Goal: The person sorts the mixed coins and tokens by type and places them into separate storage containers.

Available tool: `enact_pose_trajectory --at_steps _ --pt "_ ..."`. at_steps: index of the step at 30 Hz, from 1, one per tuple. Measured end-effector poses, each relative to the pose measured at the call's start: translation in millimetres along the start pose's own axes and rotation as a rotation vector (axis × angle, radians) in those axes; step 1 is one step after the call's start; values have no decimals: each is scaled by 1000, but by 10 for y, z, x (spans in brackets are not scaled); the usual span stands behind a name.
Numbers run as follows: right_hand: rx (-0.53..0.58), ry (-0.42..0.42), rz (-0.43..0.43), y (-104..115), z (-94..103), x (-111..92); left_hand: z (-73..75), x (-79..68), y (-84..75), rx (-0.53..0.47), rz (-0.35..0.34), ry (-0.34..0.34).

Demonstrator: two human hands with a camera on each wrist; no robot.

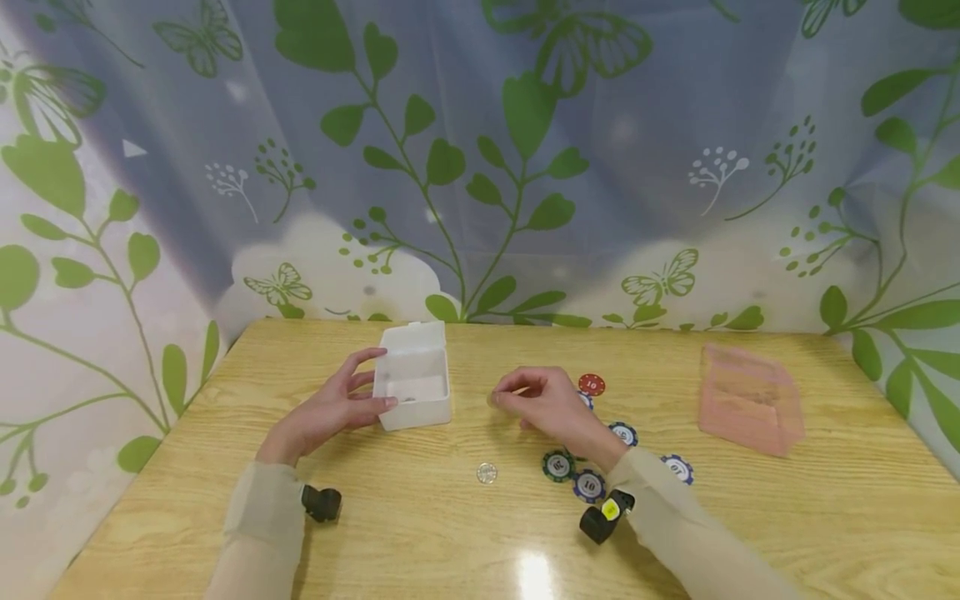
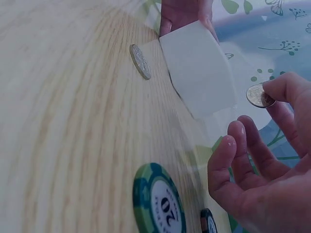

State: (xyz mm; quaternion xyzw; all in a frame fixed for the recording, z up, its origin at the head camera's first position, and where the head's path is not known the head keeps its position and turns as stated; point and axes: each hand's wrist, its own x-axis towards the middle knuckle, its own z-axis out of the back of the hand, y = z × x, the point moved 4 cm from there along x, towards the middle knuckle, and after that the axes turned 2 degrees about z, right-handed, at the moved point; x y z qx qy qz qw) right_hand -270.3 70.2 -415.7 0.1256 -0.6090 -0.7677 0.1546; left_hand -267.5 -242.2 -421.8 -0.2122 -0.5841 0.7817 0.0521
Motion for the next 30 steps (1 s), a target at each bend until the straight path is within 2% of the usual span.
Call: enact_pose_trajectory --at_steps 19,30 --pt "126 -82 -117 48 -149 213 3 2 -6 -11 -21 18" --pt "274 -140 -185 125 -263 344 -5 -21 -27 -31 -23 22"
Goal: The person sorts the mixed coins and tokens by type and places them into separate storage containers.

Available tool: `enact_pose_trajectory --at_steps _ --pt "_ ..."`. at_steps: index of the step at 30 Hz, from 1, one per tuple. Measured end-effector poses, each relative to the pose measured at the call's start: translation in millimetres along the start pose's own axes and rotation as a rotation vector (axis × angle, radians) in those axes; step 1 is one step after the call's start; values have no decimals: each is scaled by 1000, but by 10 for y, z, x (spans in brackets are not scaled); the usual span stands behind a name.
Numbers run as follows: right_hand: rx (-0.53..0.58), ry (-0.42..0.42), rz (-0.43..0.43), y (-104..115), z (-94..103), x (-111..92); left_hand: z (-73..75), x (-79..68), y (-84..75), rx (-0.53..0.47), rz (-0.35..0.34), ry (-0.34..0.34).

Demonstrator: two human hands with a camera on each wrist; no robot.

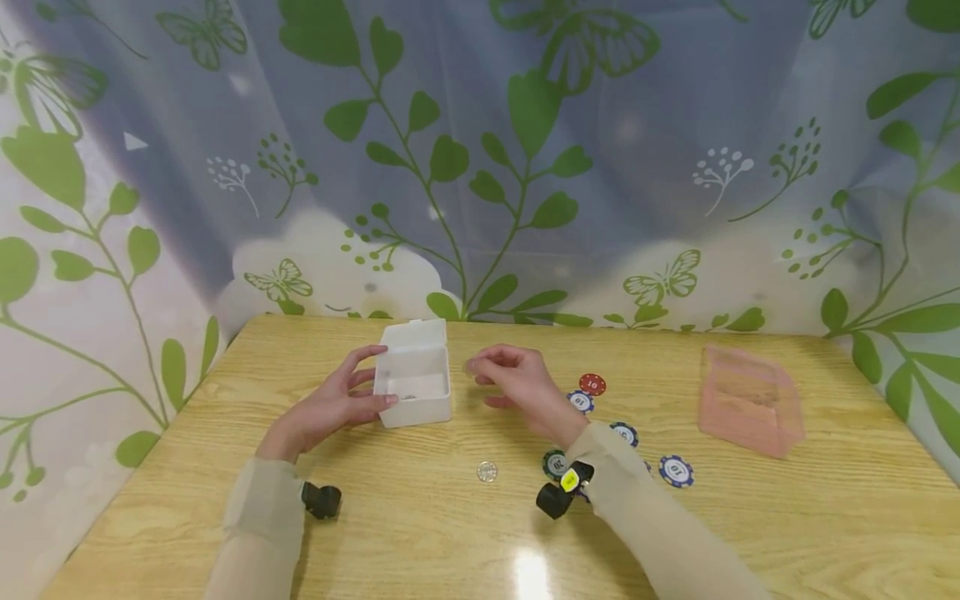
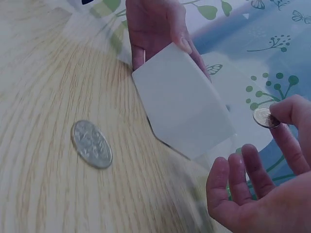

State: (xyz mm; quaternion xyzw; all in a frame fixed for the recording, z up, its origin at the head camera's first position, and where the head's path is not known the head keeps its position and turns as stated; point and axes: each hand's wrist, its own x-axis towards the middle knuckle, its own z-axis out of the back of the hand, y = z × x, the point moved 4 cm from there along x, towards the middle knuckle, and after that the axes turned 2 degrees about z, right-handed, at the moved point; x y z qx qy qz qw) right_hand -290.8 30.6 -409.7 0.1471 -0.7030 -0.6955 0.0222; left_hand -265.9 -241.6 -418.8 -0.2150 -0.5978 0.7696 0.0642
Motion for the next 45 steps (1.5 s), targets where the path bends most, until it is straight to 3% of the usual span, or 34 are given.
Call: enact_pose_trajectory --at_steps 20,36,45 --pt "232 -27 -120 -20 -319 123 -17 36 2 -9 5 6" --pt "185 -49 -151 12 -495 130 15 34 36 7 16 -9" --pt "170 -42 -146 13 -480 110 17 31 31 26 17 -13"
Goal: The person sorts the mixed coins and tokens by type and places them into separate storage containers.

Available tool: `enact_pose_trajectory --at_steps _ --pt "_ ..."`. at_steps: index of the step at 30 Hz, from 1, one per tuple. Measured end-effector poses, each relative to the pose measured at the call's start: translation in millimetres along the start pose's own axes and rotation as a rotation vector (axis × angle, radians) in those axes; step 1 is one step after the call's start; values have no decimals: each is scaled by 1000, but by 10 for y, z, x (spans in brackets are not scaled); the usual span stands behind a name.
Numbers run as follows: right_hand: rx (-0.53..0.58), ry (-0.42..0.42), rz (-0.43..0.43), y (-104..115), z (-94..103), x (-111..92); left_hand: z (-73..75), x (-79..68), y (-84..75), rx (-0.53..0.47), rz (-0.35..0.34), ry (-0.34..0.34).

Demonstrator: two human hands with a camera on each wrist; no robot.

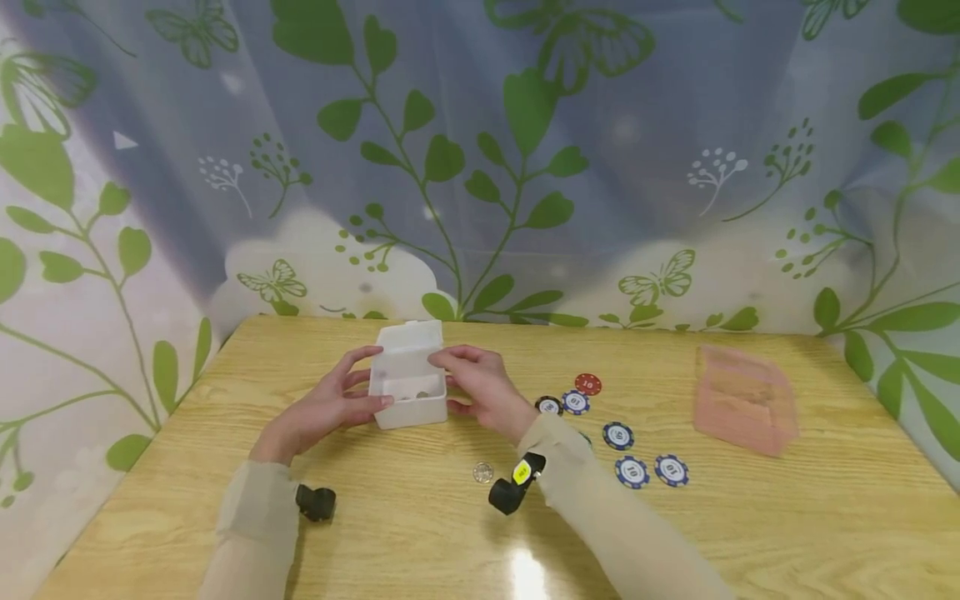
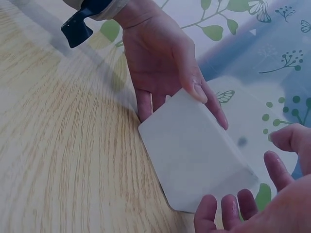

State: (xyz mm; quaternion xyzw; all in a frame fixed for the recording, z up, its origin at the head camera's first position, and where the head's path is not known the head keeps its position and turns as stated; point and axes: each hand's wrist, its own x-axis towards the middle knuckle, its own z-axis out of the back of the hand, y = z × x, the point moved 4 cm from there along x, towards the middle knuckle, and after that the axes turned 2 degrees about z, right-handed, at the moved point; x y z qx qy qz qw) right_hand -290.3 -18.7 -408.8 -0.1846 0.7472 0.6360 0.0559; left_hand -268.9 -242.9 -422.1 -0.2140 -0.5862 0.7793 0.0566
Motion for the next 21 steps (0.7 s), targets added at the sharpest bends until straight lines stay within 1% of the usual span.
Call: enact_pose_trajectory --at_steps 4,13,21 --pt "-3 25 2 9 41 -6 3 -1 3 15 0 3" --pt "-13 60 14 24 62 2 6 -43 -58 75 -35 18" --pt "-33 86 23 33 93 -15 -1 -28 -75 120 -34 28"
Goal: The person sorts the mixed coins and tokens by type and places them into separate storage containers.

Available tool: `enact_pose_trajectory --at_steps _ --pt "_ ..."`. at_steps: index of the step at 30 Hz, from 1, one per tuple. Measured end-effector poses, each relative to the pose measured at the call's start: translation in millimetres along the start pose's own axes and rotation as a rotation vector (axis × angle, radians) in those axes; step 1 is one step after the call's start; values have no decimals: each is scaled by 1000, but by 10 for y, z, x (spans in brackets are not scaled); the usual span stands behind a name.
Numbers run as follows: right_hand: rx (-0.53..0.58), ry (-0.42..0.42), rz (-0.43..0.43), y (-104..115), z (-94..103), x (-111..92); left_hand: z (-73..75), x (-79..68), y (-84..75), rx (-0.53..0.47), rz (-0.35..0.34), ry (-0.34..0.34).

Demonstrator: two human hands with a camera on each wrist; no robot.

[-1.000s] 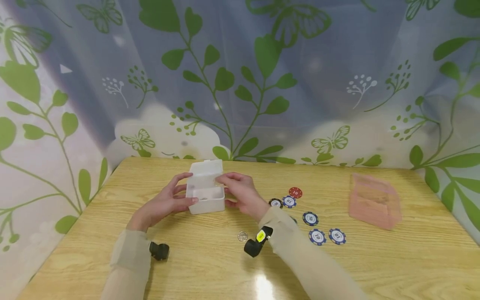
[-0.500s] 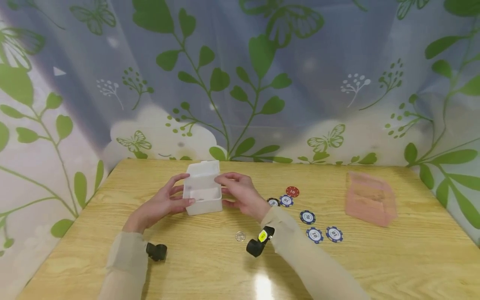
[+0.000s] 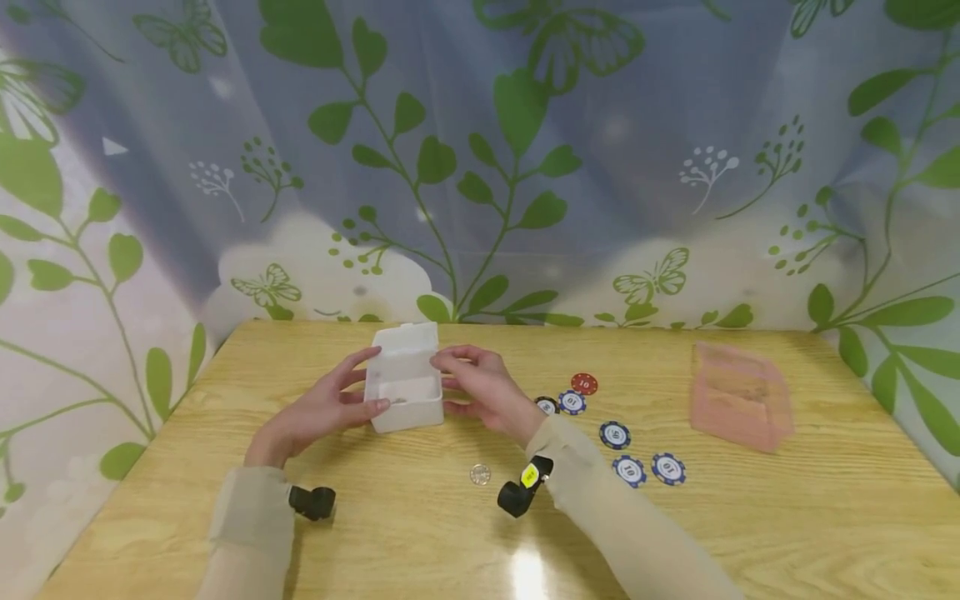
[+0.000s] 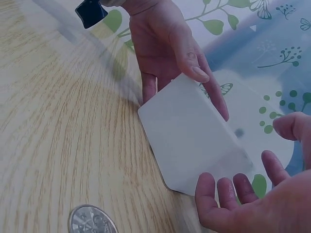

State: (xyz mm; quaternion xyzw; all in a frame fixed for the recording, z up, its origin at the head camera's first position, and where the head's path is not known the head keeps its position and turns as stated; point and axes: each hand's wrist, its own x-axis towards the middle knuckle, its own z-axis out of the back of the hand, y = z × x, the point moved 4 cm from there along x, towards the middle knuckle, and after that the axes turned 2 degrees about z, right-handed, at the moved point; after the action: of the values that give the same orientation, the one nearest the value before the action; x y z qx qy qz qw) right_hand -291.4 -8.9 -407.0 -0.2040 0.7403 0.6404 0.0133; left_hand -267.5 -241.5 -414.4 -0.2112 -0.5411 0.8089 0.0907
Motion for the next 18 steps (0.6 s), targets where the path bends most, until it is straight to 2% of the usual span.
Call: enact_pose_trajectory --at_steps 11,18 --pt "-25 47 13 8 7 -23 -10 12 -5 1 20 -16" --pt "-105 102 55 35 31 -70 -2 16 -35 36 29 -14"
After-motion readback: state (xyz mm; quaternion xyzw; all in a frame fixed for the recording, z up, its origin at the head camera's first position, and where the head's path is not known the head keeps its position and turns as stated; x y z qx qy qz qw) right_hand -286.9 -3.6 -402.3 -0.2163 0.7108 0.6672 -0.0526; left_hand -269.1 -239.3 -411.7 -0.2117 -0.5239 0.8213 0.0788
